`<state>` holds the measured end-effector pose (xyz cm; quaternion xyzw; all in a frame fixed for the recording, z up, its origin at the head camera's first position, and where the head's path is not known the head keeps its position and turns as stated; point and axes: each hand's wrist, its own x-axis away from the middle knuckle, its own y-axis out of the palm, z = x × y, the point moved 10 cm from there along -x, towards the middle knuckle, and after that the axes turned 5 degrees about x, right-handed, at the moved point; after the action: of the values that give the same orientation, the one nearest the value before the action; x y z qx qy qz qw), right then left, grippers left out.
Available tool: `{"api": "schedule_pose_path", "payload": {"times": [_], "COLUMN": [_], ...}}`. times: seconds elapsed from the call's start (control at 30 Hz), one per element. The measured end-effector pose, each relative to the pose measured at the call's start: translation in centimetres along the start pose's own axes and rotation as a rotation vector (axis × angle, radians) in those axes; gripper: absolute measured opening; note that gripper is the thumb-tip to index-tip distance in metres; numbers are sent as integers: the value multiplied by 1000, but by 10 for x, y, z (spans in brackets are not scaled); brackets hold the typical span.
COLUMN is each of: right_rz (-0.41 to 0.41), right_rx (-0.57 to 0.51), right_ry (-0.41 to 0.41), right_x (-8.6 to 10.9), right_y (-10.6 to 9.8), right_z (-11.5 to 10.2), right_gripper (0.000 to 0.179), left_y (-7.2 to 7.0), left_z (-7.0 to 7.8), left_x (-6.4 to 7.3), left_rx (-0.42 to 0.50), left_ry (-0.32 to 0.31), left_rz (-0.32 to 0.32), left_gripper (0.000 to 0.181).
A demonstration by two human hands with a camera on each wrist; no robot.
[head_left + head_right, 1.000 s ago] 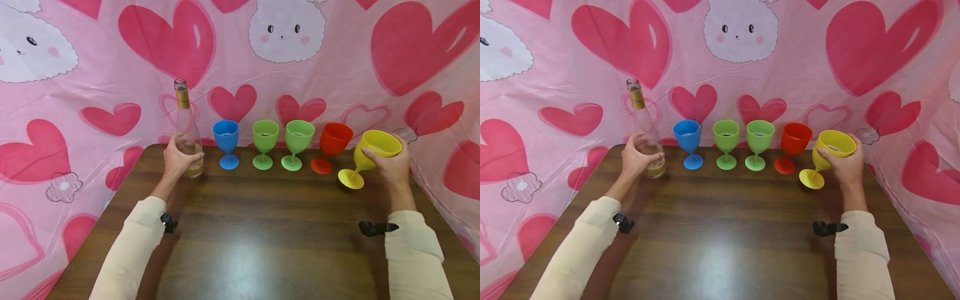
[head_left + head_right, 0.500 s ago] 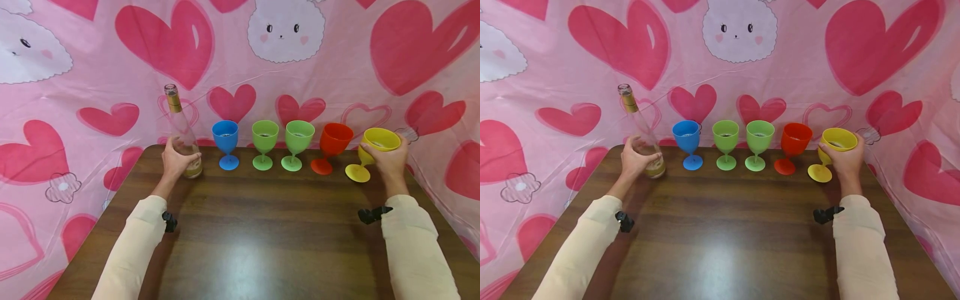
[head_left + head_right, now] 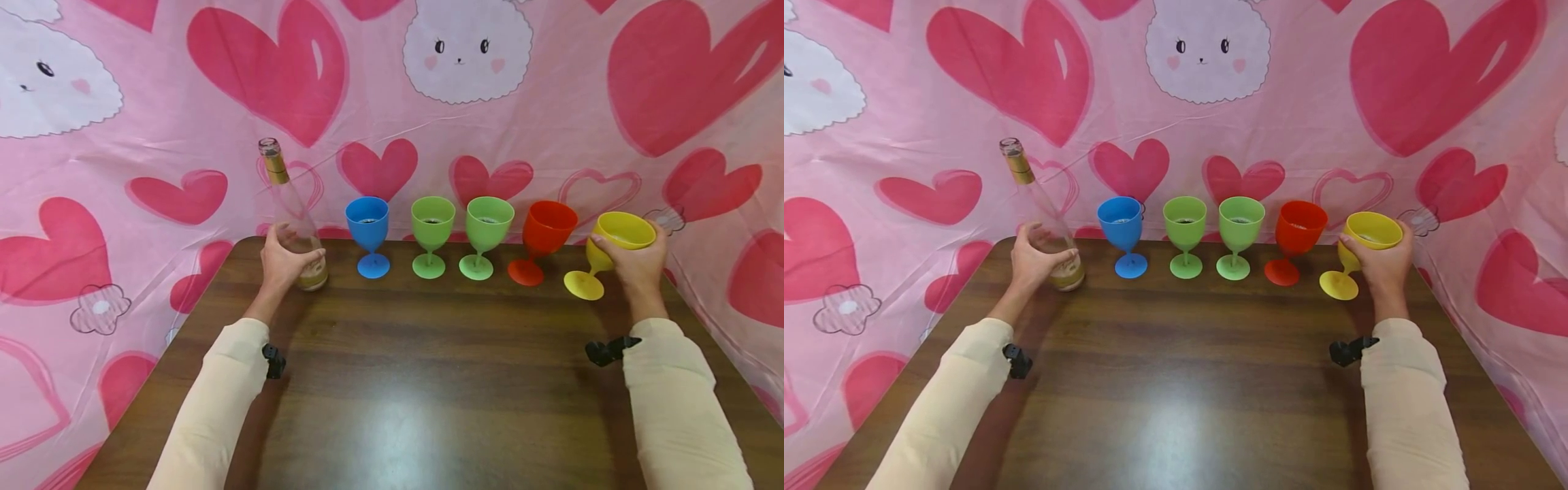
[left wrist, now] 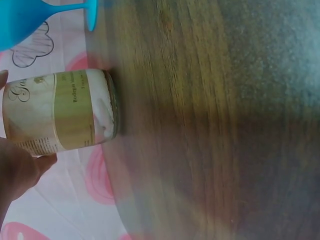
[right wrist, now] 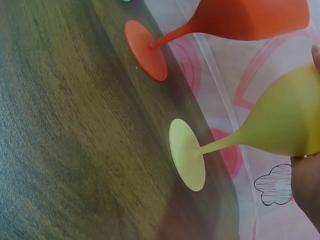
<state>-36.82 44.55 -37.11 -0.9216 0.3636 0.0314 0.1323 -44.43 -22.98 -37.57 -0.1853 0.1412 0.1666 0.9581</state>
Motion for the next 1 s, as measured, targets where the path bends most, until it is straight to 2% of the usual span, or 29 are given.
{"api": "schedule_pose_path", "payload": {"times": [0.2, 0.33, 0.57, 0.77, 0.8, 0.87, 1.0], "right_rz": [-26, -45, -68, -85, -77, -37, 109], "right_rx": [-2, -35, -70, -216, -246, -240, -235], "right_ry": [29, 30, -3, -62, -81, -124, -288], "right_x": [-1, -2, -1, 5, 7, 13, 33], "right_y": [0, 1, 4, 3, 2, -4, -15], "right_z": [3, 6, 7, -7, -11, -17, -39], "right_gripper": [83, 84, 84, 94, 96, 96, 82], "left_y": [-3, -2, 0, 3, 2, -1, -18], "left_z": [-3, -5, -12, -12, -12, -11, -8], "left_x": [0, -1, -1, 1, 2, 6, 14], "left_rx": [60, 57, 20, 74, 79, 81, 91], "left_ry": [-2, -7, -52, -76, -78, -89, -105], "left_rz": [4, -12, -100, -155, -156, -155, -104], "left_gripper": [86, 87, 110, 123, 123, 123, 115]}}
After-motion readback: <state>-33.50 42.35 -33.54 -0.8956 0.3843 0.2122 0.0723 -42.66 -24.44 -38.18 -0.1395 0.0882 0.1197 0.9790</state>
